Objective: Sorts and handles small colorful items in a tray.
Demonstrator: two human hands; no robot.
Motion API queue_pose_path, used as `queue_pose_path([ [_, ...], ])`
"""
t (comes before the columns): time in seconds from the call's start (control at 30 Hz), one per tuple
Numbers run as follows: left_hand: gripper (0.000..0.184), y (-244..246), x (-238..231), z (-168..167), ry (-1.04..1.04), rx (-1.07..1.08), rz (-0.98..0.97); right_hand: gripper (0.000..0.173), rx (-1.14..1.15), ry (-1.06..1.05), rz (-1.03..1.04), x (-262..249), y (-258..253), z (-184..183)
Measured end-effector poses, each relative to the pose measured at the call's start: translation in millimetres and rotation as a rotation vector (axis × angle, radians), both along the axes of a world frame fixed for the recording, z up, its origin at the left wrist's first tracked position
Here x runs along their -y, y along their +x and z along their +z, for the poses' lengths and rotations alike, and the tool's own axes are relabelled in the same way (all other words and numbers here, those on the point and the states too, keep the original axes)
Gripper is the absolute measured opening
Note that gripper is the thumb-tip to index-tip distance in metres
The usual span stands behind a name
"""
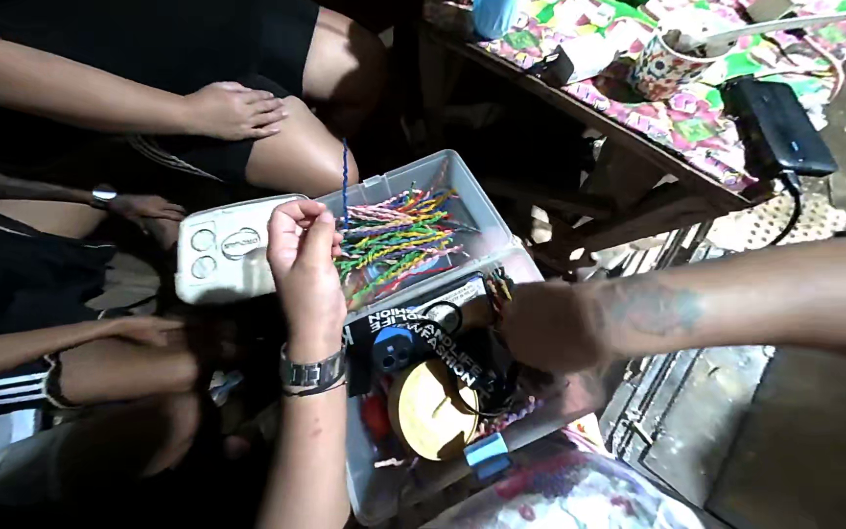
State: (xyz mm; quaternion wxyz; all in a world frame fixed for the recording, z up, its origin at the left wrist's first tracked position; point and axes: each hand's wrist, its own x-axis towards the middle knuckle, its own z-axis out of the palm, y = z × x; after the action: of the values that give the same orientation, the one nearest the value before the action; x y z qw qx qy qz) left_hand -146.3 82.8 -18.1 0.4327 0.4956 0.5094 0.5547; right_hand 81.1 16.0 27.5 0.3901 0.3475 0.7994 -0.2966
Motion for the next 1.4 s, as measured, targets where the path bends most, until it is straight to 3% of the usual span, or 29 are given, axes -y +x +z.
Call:
queue_pose_path([
  [0.1, 0.010, 6, 0, 0, -0.005, -0.025, -0.030, 0.021, 0.184, -0.122, 0.018, 9, -2, -22],
  [0.3, 0.011, 13, 1, -3, 0.002, -0.082, -0.103, 0.014, 0.007, -0.059, 0.374, 13, 11, -29],
  [0.53, 0.010, 11, -1, -4, -0.001, -0.111, -0.016, 0.012, -0.385, 0.177, 0.484, -2, 28, -14],
  [0.67, 0.011, 8, 1, -2, 0.008, -0.052, 0.094, 0.007, -0.825, 0.312, 0.302, -39, 31, 16],
  [0.8, 0.020, 8, 3, -3, -0.043, -0.038, 0.209, 0.021, -1.007, 0.168, 0.137, -120, -12, 18],
  [0.87, 0.024, 8, 2, -5, -0.029, -0.031, 0.261, 0.025, -0.942, 0.277, 0.096, -158, -47, -6],
  [0.97, 0.025, 10, -1, -8, -0.008, -0.038, 0.291, 0.028, -0.604, 0.495, 0.007, -181, -89, -37],
  [1.07, 0.023, 11, -4, -7, -0.025, -0.053, 0.268, 0.019, -0.375, 0.462, -0.146, -173, -102, -42],
  [1.17, 0.019, 9, -8, -7, -0.020, -0.036, 0.268, 0.021, -0.263, 0.394, -0.304, -160, -95, -40],
  [1.27, 0.018, 9, -11, -10, -0.025, -0.028, 0.293, 0.029, -0.517, 0.379, -0.388, -159, -77, -53],
  [1.33, 0.027, 8, -14, -10, -0.013, -0.026, 0.293, 0.042, -0.720, 0.208, -0.439, -161, -71, -39],
  [1.4, 0.033, 8, -15, -11, 0.026, 0.021, 0.239, 0.044, -0.841, 0.083, -0.515, -152, -71, -22],
])
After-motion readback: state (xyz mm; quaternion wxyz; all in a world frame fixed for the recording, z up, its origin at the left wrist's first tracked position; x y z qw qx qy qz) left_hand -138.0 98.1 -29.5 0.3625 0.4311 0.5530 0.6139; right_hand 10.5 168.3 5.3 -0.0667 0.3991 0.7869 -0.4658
